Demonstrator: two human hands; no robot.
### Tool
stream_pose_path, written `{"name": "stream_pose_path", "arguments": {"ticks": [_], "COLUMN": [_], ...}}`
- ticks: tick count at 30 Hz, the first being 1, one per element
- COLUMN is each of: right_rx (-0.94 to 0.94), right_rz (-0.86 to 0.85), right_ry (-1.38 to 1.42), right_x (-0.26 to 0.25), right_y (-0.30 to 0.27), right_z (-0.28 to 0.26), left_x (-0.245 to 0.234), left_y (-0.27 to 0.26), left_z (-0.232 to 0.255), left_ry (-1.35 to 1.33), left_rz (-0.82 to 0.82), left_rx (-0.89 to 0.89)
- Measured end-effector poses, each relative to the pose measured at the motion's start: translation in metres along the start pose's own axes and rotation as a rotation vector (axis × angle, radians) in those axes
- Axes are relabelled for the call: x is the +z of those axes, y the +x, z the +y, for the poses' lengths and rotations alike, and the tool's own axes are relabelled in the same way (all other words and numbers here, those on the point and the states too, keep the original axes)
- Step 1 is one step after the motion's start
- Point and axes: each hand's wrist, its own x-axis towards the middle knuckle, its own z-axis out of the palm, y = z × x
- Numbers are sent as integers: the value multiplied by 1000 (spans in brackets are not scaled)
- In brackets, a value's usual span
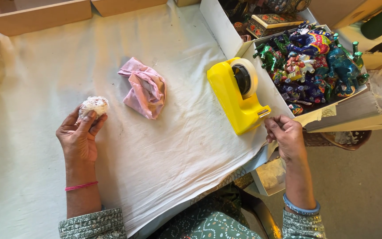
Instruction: The person wipes a small figurine with a cloth and then wraps it in bubble wrap and pink tissue paper.
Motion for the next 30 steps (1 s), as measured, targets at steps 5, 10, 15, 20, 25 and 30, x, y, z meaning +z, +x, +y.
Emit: {"name": "stream_pose_path", "arguments": {"ticks": [5,10,15,20,25,30], "right_rx": [40,0,-388,-786,-898,-928], "right_rz": [45,-155,-616,-858,-965,-997], "right_ry": [-322,-473,-404,-616,-573,-711], "right_x": [6,24,110,259,348,385], "right_y": [-16,-49,-32,-36,-10,4], "right_z": [-21,-55,-85,-134,-129,-133], "left_x": [-9,-22,-13,-8,-7,-6], "left_y": [10,17,17,19,22,21], "left_z": [-21,-32,-29,-28,-29,-27], "left_ry": [9,1,-29,-49,-80,-85], "left_rz": [25,-59,21,30,-16,-31], "left_rx": [17,41,38,7,12,22]}}
